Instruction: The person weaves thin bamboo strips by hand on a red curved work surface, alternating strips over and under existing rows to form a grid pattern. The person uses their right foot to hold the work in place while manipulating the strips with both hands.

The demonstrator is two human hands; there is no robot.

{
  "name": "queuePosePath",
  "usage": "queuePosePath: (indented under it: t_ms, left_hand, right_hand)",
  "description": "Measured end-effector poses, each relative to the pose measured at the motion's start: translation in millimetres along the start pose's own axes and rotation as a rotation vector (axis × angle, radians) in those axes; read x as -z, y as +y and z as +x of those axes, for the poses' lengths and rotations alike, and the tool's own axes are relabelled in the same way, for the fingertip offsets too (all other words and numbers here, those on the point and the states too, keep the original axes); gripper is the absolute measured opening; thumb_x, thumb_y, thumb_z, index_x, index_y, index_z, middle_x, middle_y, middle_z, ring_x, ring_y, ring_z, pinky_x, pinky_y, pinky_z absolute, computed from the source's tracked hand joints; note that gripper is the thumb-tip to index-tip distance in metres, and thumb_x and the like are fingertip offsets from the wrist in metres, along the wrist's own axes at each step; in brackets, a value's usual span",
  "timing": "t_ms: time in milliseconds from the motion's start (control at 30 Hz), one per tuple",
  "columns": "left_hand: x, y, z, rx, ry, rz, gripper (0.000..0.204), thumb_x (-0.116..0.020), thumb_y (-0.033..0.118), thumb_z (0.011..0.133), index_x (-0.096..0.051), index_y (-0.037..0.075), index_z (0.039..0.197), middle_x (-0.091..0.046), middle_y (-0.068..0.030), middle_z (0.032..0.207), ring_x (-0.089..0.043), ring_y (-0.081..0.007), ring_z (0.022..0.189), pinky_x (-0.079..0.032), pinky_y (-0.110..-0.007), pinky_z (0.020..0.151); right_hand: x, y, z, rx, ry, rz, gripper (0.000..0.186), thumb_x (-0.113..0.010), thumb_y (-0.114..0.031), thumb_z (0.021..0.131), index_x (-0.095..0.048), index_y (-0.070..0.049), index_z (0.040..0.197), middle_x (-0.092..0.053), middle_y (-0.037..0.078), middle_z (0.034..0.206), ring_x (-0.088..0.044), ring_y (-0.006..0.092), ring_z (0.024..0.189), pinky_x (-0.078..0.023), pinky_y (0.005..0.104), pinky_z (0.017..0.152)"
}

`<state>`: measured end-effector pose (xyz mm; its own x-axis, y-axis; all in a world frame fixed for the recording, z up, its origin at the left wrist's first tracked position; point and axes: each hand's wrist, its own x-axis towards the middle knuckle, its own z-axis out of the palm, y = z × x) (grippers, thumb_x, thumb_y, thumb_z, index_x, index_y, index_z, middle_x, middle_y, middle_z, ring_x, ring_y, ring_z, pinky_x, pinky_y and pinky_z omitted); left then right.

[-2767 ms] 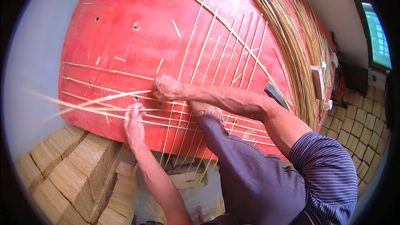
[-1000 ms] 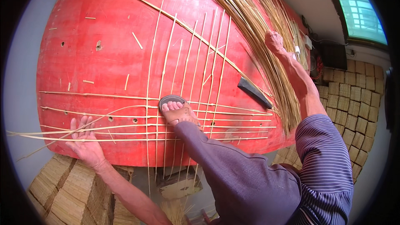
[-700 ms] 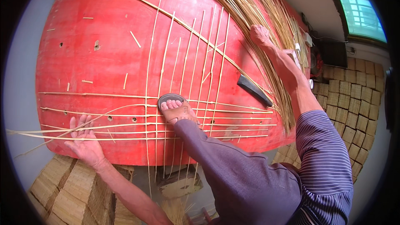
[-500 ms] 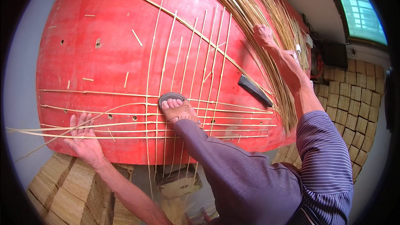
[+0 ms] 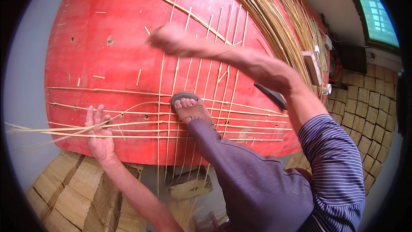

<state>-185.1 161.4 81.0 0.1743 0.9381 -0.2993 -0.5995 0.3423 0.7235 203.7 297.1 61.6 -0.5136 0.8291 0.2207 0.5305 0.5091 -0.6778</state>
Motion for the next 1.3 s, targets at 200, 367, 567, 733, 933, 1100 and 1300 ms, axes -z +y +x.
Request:
queuePosePath:
  t_ms: [200, 367, 567, 733, 933, 1100, 1300]
  left_hand:
    - [-22.0, -15.6, 7.1, 0.069, 0.069, 0.271, 0.053, -0.064, 0.031, 0.098, -0.048, -0.001, 0.138, -0.052, -0.0204, 0.139, -0.059, -0.0281, 0.120, -0.045, -0.048, 0.106]
    - [14.7, -17.2, -24.5, -0.203, 0.335, 0.409, 0.043, -0.056, 0.030, 0.103, -0.054, -0.004, 0.129, -0.059, -0.0217, 0.129, -0.055, -0.0330, 0.126, -0.042, -0.050, 0.110]
    - [89.2, -33.7, -104.1, -0.308, 0.785, 0.081, 0.036, -0.054, 0.031, 0.104, -0.057, -0.002, 0.118, -0.059, -0.0218, 0.129, -0.051, -0.0352, 0.129, -0.036, -0.051, 0.115]
    - [70.3, -83.9, -91.2, -0.165, 0.730, -0.348, 0.033, -0.058, 0.030, 0.102, -0.054, 0.002, 0.119, -0.052, -0.0194, 0.138, -0.042, -0.0357, 0.136, -0.026, -0.052, 0.121]
    - [94.1, -129.5, -119.3, -0.138, 0.694, -0.245, 0.042, -0.061, 0.028, 0.101, -0.050, 0.003, 0.133, -0.052, -0.0178, 0.140, -0.049, -0.0327, 0.131, -0.034, -0.049, 0.116]
    - [85.9, -156.2, -139.0, -0.078, 0.837, -0.256, 0.045, -0.061, 0.029, 0.100, -0.049, 0.003, 0.135, -0.053, -0.0183, 0.140, -0.051, -0.0318, 0.130, -0.038, -0.049, 0.113]
    - [67.5, -157.2, -144.2, -0.084, 0.878, -0.193, 0.040, -0.062, 0.029, 0.101, -0.053, 0.004, 0.130, -0.061, -0.0147, 0.130, -0.059, -0.0270, 0.119, -0.046, -0.044, 0.104]
  right_hand:
    - [-112.4, -125.8, 22.7, 0.194, -0.166, 0.263, 0.011, -0.064, -0.016, 0.074, -0.065, -0.007, 0.080, -0.067, 0.016, 0.073, -0.067, 0.0380, 0.072, -0.053, 0.0496, 0.059]
    - [-91.6, -82.7, -18.8, -0.176, -0.486, 0.242, 0.020, -0.062, -0.019, 0.078, -0.065, 0.000, 0.085, -0.066, 0.024, 0.082, -0.066, 0.0431, 0.084, -0.052, 0.0520, 0.071]
    - [-10.6, 5.4, -50.4, -0.341, -0.572, 0.077, 0.018, -0.065, -0.021, 0.085, -0.071, -0.004, 0.085, -0.068, 0.016, 0.079, -0.068, 0.0313, 0.078, -0.051, 0.0436, 0.070]
    - [-11.6, 14.4, 7.4, -0.040, -0.602, -0.146, 0.023, -0.063, -0.027, 0.088, -0.069, -0.007, 0.079, -0.065, 0.015, 0.074, -0.064, 0.0348, 0.072, -0.048, 0.0452, 0.065]
    - [-50.4, 38.2, 67.0, 0.024, -0.574, -0.408, 0.028, -0.072, -0.040, 0.082, -0.071, -0.012, 0.081, -0.069, 0.011, 0.083, -0.065, 0.0341, 0.083, -0.050, 0.0497, 0.071]
    - [-63.1, 59.3, 38.4, 0.100, -0.292, -0.511, 0.023, -0.071, -0.036, 0.084, -0.067, -0.015, 0.091, -0.063, 0.005, 0.098, -0.057, 0.0259, 0.105, -0.046, 0.0477, 0.085]
    - [-66.0, 47.8, 23.3, 0.054, -0.121, -0.559, 0.029, -0.075, -0.034, 0.081, -0.065, -0.011, 0.094, -0.061, 0.007, 0.099, -0.056, 0.0266, 0.102, -0.044, 0.0458, 0.089]
